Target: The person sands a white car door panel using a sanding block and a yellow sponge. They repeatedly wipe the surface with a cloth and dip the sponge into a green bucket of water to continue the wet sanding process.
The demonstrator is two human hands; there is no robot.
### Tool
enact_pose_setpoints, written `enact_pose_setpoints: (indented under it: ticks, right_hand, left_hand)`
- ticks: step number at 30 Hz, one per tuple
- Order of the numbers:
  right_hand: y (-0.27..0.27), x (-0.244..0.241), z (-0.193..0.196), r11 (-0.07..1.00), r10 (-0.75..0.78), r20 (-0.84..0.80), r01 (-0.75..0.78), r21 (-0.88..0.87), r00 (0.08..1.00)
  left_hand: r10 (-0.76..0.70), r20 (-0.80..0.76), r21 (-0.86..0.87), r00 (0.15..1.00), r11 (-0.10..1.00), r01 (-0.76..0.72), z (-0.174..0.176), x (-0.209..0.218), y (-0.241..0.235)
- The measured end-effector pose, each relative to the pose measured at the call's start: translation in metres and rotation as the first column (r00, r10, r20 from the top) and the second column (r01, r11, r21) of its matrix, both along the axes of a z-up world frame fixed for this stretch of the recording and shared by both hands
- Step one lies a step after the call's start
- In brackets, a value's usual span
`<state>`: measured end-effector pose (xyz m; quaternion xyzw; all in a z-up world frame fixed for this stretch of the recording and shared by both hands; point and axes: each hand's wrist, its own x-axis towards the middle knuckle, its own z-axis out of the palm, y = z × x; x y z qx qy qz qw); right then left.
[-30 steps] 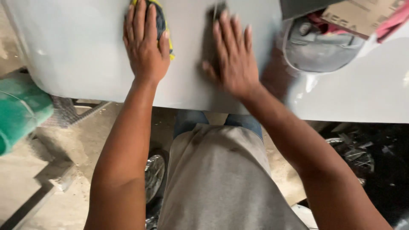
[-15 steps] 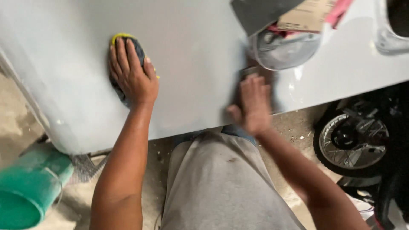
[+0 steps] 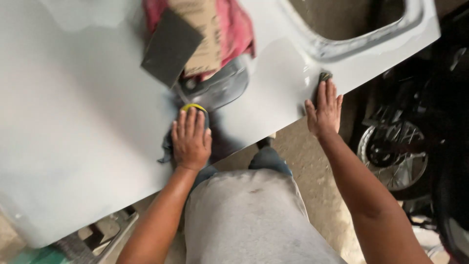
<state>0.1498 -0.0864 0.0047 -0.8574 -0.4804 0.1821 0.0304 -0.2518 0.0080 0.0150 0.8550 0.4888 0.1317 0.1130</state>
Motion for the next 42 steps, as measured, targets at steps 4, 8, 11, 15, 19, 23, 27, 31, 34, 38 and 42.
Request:
enact_pose_setpoints:
  ticks: [4, 8, 11, 15, 19, 23, 27, 31, 34, 38, 42]
  right_hand:
    - [0.001, 0.02, -0.005, 1.0, 0.026, -0.026, -0.026, 0.008, 0.999]
    - [-0.021, 0.028, 0.001, 0.891, 0.442, -0.168, -0.409, 0.198, 0.881]
    - [-0.024, 0.074, 0.022, 0.881, 0.472, -0.185, -0.467, 0.072, 0.862]
    - [-0.003, 0.165, -0.018, 0.93, 0.35, 0.213, -0.311, -0.197, 0.912]
    - [-0.009, 0.138, 0.002, 0.967, 0.083, -0.058, -0.094, -0.236, 0.995]
    - [-0.039, 0.086, -0.028, 0.911, 0.401, -0.107, -0.383, 0.154, 0.91]
    - [-0.017, 0.092, 0.032, 0.835, 0.453, -0.152, -0.477, -0.275, 0.879]
    - [-0.021, 0.164, -0.02, 0.911, 0.281, 0.121, -0.225, -0.346, 0.952]
    - [-0.017, 0.184, -0.018, 0.996, 0.014, -0.054, -0.019, -0.087, 0.998]
    - [-0.006, 0.152, -0.007, 0.995, 0.097, -0.159, -0.101, -0.02, 0.983]
    - [-0.015, 0.108, -0.016, 0.793, 0.609, -0.097, -0.6, 0.105, 0.787]
  left_hand:
    - [-0.08, 0.001, -0.008, 0.997, 0.997, 0.08, -0.014, 0.13, -0.013]
    - [-0.161, -0.007, -0.08, 0.987, 0.984, 0.16, -0.004, 0.227, -0.031]
    - [-0.271, -0.018, -0.138, 0.962, 0.954, 0.266, 0.007, 0.213, -0.045]
    - [-0.12, -0.132, -0.131, 0.984, 0.986, 0.103, 0.014, 0.149, -0.048]
    - [0.023, -0.164, -0.048, 0.986, 0.998, -0.032, -0.001, 0.158, -0.049]
    - [-0.003, -0.128, -0.067, 0.992, 0.998, -0.005, -0.007, 0.235, -0.003]
    - [-0.174, -0.074, -0.145, 0.982, 0.976, 0.162, -0.016, 0.34, 0.034]
    - [-0.293, -0.106, -0.193, 0.95, 0.943, 0.269, -0.008, 0.357, -0.002]
    - [-0.497, -0.041, -0.258, 0.867, 0.844, 0.471, 0.002, 0.312, -0.026]
    - [-0.273, -0.08, -0.111, 0.959, 0.958, 0.264, -0.011, 0.227, -0.015]
    - [0.137, -0.079, -0.012, 0.987, 0.99, -0.139, -0.005, 0.222, -0.003]
